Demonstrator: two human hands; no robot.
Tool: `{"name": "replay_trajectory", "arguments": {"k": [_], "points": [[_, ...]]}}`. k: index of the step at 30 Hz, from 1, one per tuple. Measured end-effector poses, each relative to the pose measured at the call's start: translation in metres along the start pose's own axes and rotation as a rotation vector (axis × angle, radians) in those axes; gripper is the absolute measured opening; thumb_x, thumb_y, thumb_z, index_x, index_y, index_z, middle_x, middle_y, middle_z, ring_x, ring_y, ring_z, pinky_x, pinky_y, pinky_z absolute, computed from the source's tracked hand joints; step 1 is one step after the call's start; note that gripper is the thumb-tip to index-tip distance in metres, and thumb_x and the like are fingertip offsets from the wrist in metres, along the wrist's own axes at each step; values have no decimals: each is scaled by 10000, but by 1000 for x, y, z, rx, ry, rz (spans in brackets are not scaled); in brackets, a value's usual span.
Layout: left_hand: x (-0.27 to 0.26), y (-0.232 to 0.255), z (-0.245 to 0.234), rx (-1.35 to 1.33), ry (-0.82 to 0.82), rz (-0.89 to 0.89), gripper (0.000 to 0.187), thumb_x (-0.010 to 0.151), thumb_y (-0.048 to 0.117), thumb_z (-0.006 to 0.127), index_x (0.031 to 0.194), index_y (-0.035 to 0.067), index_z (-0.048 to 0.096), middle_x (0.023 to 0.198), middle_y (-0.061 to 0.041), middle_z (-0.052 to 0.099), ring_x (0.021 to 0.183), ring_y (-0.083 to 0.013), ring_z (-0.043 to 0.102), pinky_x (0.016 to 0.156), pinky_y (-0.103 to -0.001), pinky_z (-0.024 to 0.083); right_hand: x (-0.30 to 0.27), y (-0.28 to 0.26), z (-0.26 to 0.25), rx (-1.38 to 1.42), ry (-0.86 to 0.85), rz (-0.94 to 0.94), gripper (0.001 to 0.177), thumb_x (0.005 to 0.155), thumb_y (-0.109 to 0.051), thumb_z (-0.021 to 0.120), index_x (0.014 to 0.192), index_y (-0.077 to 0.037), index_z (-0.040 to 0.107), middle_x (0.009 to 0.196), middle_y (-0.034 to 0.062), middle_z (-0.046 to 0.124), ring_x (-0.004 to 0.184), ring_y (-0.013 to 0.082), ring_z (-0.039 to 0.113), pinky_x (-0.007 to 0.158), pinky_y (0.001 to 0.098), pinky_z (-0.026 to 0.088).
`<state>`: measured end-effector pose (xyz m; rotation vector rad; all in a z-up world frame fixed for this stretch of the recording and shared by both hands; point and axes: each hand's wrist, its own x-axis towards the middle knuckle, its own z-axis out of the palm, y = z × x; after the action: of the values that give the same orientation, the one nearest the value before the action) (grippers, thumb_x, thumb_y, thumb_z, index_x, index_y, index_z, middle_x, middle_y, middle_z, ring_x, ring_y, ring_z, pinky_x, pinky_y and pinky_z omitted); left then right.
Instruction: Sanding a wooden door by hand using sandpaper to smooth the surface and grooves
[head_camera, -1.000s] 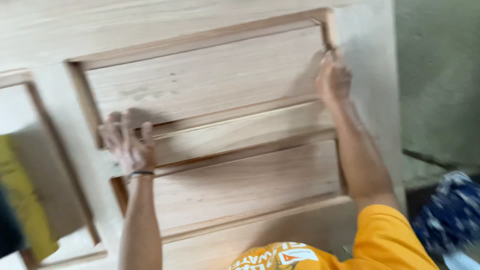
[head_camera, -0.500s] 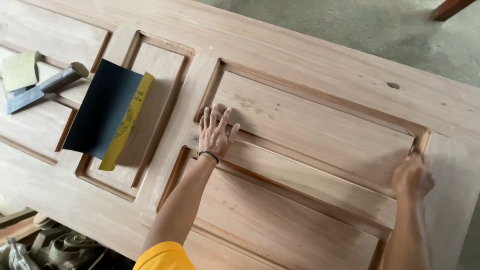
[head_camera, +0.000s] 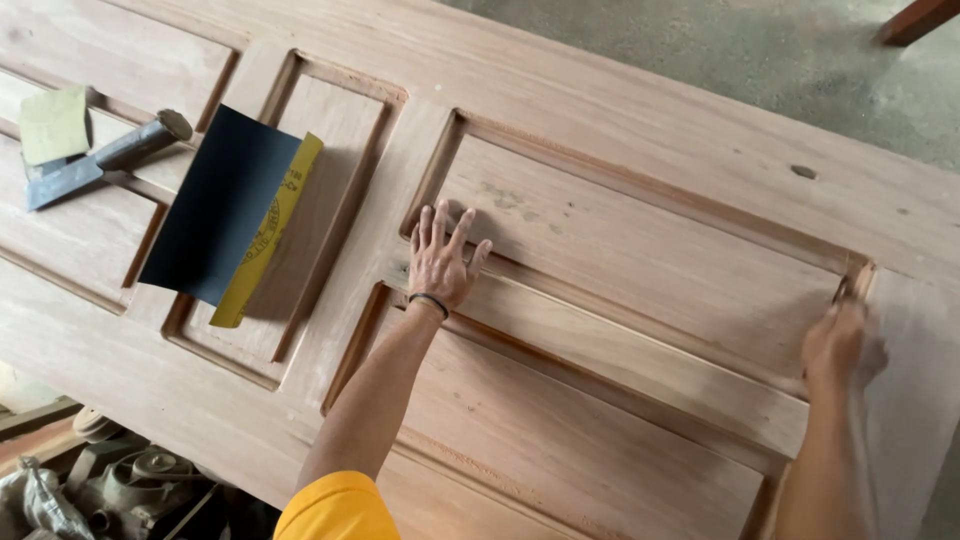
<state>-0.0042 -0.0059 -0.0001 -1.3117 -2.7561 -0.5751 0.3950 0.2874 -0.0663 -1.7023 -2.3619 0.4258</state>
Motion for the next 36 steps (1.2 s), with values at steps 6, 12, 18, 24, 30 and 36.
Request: {"name": "replay_trajectory", "arguments": {"k": [6,12,18,24,30,36], "points": [[0,-3,1,39,22,15,458,816,470,430,1204,229,449,1301,-141,321,1190,-353,299,934,-467,280,20,-9,-12,-238,84,-63,233,919,-86,452,1065,21,598,1011,230,549,783,411,537,660,484,407],[0,-7,7,-31,-38,126,454,826,440,467,1196,176,474,1274,-115,369,1180,-394,253,949,-504,249,-68,-7,-71,45,-334,268,486,985,-423,393,781,-25,584,716,141,542,663,264,497,573,369,350],[0,3,6,67,-50,119,448,884,452,440,1217,155,477,1271,-148,318,1187,-356,229,954,-466,223,-76,-9,-49,674,132,158,103,782,-84,597,876,-44,606,711,156,514,612,225,505,546,333,424],[0,1,11,81,-84,95,493,889,490,396,1249,157,447,1290,-152,277,1195,-351,196,924,-466,235,-72,-4,-33,70,134,160,236,866,-310,501,844,-75,500,780,106,458,764,315,474,663,425,362],[-1,-1,12,88,-41,104,467,882,482,416,1243,188,448,1273,-142,301,1174,-354,242,903,-467,252,-67,15,-17,-30,220,165,207,825,-200,554,765,-12,495,719,174,471,732,382,472,620,482,343],[0,3,11,90,9,143,456,890,441,438,1242,152,464,1259,-168,322,1168,-357,255,885,-462,269,-63,2,-19,-103,207,230,242,820,-246,574,724,-26,537,655,178,530,692,376,533,681,484,349]]}}
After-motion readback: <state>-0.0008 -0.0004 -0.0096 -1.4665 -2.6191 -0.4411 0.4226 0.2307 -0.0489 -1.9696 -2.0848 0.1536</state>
